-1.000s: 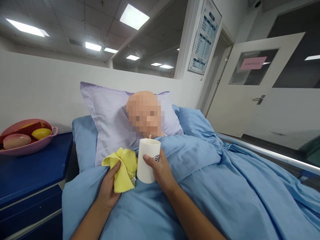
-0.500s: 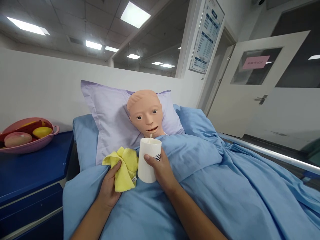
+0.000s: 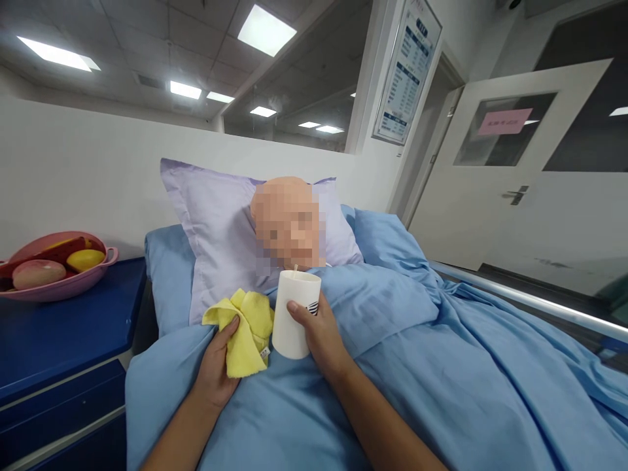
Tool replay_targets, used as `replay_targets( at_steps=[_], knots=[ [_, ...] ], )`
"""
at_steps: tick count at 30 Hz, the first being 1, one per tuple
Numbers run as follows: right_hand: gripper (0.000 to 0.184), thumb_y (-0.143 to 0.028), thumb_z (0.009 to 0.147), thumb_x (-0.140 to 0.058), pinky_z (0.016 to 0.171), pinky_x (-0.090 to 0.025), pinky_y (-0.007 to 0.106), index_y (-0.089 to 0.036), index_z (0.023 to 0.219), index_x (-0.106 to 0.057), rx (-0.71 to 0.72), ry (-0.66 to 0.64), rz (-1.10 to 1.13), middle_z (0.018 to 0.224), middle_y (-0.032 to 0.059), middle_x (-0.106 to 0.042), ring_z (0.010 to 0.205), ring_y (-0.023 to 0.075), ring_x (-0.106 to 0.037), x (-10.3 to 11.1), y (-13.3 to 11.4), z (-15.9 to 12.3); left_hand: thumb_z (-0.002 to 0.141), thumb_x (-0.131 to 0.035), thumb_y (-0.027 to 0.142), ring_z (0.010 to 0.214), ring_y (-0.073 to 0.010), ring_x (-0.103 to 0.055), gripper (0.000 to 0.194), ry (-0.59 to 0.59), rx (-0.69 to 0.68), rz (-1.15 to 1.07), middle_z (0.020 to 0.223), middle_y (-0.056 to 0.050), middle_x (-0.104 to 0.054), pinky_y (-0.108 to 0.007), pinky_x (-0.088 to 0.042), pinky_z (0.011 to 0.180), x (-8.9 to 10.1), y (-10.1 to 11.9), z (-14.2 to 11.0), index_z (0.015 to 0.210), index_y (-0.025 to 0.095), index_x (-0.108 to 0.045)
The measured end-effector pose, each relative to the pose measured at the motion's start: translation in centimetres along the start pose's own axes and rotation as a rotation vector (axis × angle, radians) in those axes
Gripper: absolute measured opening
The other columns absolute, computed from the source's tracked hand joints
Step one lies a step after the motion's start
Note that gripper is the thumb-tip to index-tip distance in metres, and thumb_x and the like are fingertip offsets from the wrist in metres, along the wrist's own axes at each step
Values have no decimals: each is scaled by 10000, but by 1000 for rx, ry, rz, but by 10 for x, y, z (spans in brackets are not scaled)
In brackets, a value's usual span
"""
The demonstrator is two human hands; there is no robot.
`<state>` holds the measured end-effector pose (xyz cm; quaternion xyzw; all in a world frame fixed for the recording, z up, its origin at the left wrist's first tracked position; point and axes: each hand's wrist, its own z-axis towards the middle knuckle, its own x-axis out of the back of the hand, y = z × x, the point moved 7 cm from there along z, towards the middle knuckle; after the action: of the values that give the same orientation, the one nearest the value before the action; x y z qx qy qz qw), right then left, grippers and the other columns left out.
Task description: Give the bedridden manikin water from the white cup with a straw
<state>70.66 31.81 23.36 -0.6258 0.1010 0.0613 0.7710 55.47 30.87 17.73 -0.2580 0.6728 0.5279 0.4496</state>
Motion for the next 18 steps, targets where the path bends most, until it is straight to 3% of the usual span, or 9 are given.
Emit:
replay_targets(
  at_steps=[13, 18],
  knots=[
    [627, -520, 646, -775, 683, -544, 370, -206, 1155, -583, 199, 106, -182, 1012, 86, -715, 815, 250, -663, -2, -16, -13, 850, -637, 313, 1096, -261, -659, 525, 77, -26, 22, 1206, -119, -683, -402, -517, 1008, 4, 2, -1, 1334, 157, -510],
    [612, -473, 633, -784, 716, -545, 377, -198, 1140, -579, 319, 285, -285, 999, 87, -711, 833, 252, -662, 7, -25, -22, 837, -655, 290, 1090, -256, -661, 510, 125, -38, 32, 1212, -108, -681, -388, -538, 981, 8, 4, -1, 1314, 162, -527]
  ],
)
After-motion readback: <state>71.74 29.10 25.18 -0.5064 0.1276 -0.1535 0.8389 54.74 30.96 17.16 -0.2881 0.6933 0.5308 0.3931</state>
